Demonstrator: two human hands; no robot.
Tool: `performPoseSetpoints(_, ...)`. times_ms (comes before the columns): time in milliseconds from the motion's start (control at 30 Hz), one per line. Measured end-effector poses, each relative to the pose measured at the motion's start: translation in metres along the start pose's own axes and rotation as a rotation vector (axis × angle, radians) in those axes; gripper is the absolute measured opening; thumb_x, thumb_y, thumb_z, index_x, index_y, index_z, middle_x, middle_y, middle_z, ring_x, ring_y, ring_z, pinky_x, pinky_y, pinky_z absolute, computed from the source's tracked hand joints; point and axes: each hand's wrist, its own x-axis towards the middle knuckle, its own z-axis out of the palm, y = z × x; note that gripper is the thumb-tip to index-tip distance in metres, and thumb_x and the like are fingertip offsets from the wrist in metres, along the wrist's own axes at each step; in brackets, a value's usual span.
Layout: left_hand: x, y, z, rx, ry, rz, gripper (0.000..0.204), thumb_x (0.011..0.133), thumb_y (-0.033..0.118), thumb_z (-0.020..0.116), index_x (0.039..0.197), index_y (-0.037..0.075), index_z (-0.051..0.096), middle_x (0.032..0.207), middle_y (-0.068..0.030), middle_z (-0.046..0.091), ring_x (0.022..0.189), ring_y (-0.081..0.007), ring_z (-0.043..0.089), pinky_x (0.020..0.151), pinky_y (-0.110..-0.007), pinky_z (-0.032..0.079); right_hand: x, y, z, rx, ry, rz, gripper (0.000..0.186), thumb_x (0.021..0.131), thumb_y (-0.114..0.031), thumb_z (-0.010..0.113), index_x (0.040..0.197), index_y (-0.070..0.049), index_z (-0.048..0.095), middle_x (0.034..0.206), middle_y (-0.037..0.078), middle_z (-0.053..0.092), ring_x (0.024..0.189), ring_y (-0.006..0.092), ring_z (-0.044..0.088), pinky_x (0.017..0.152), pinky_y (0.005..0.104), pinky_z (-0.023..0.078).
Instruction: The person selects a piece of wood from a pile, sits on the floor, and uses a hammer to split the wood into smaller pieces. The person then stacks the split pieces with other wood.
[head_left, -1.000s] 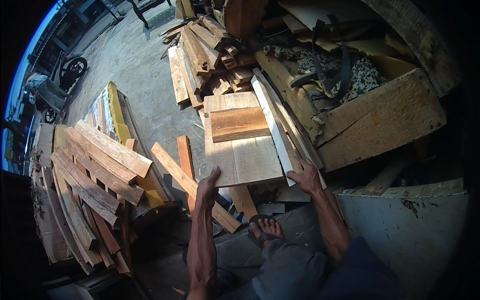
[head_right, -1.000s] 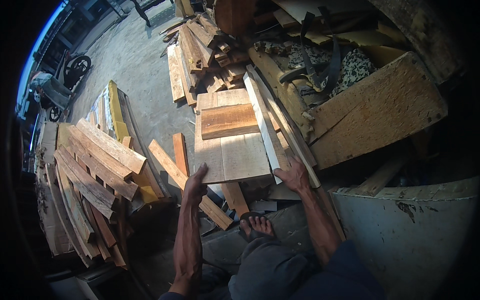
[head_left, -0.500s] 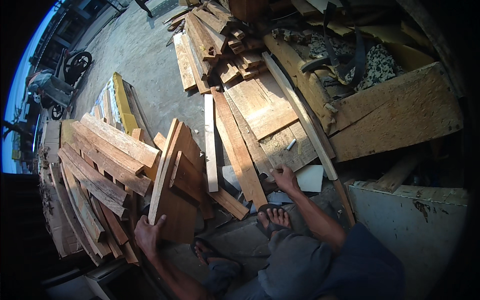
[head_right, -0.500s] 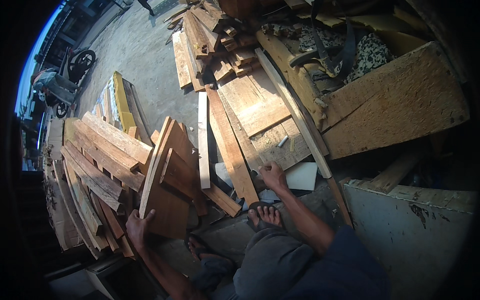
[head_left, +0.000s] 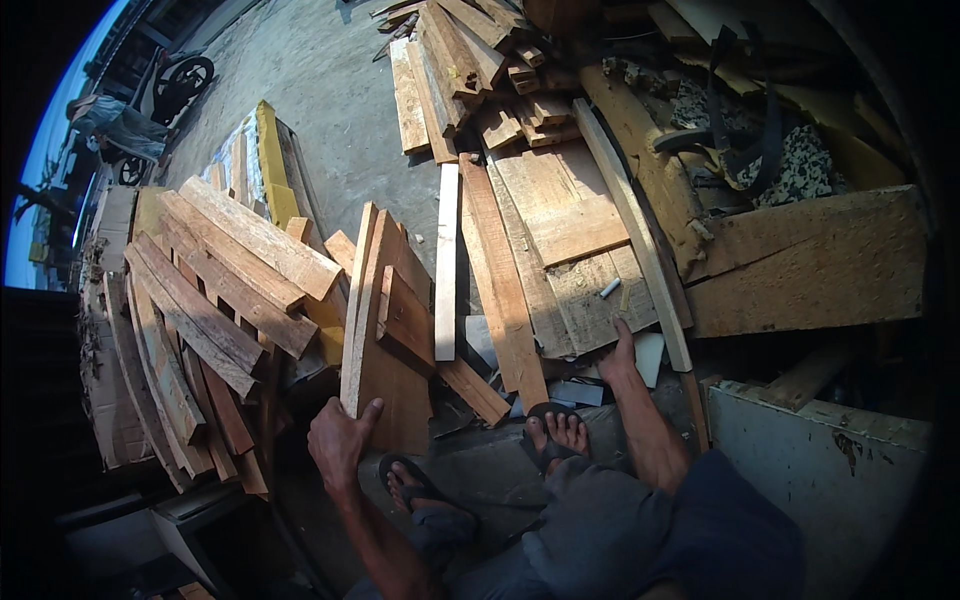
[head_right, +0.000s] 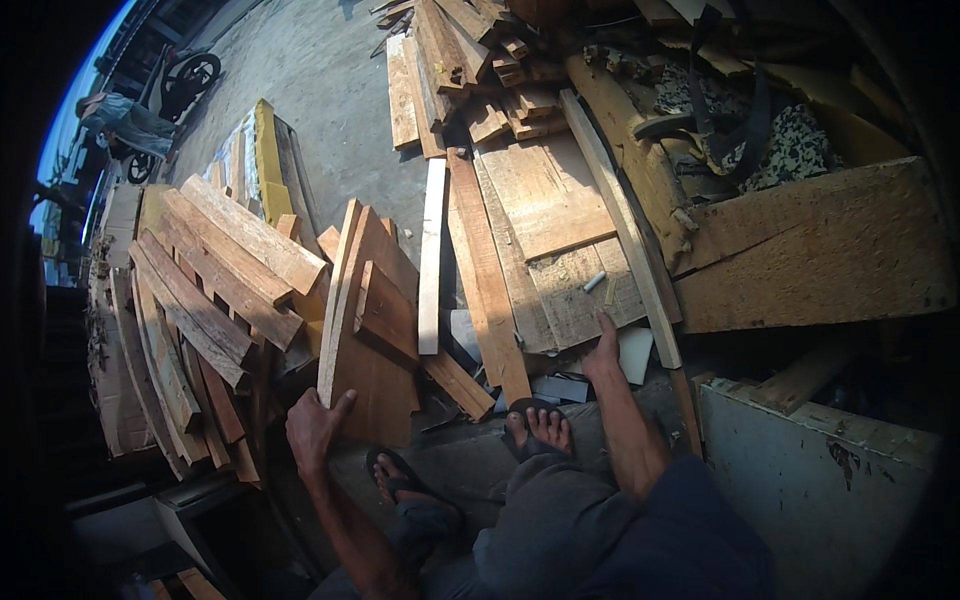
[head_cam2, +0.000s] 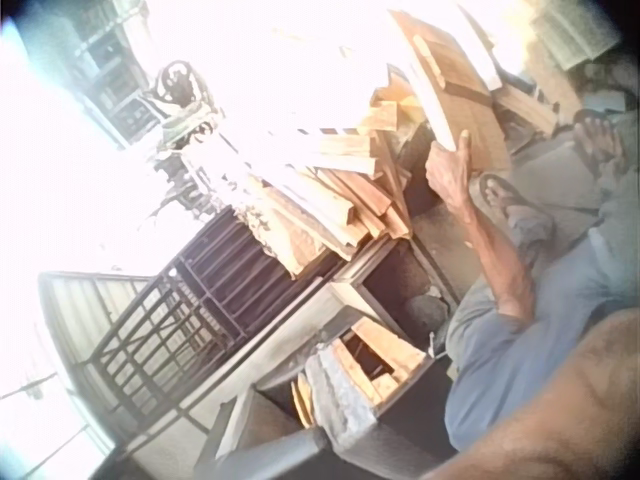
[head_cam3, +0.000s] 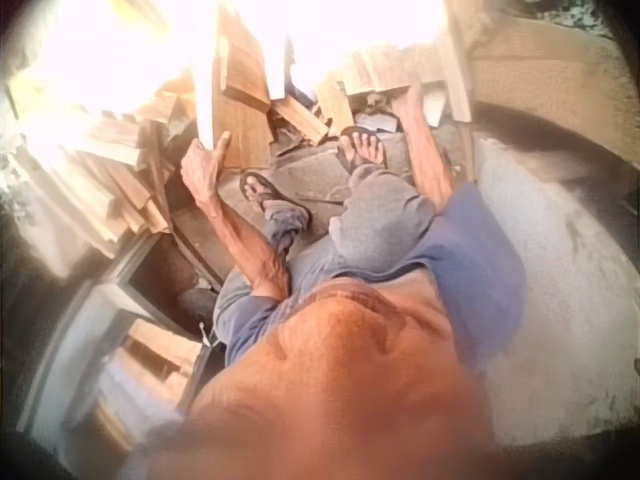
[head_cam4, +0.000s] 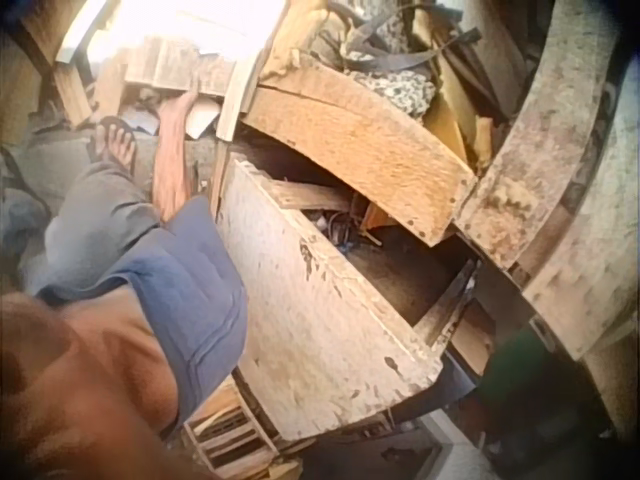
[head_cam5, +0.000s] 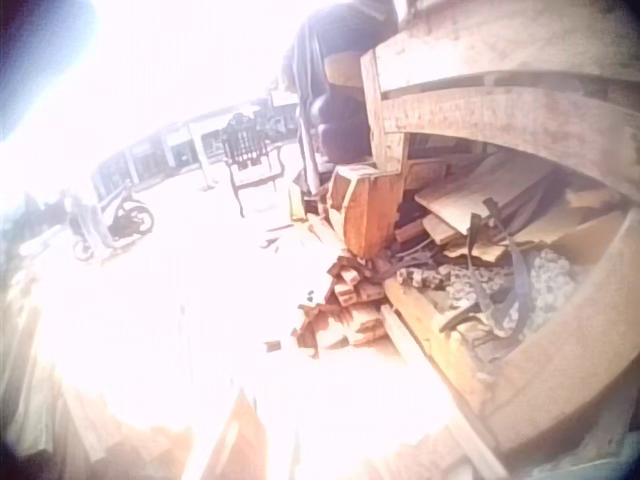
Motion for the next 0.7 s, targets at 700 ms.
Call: performPoseSetpoints(700,0.022,0.007,0.057,-0.185,-0.344,0.008,0.071,0.08,0.044,0.078,0.126,-0.001,0.049,0.119,-0.0317,0.065,0.112,-0.0473,0.064,0.096,-0.052,0.051,-0.177,-0.03,0.186,0.222,-0.092,0.014,0.065,0.083,-0.024,0.067,0.139,-0.002,0.042,0.135,0.02,0.049,0.129,0.04,0.049,0.107,0.0623,0.043)
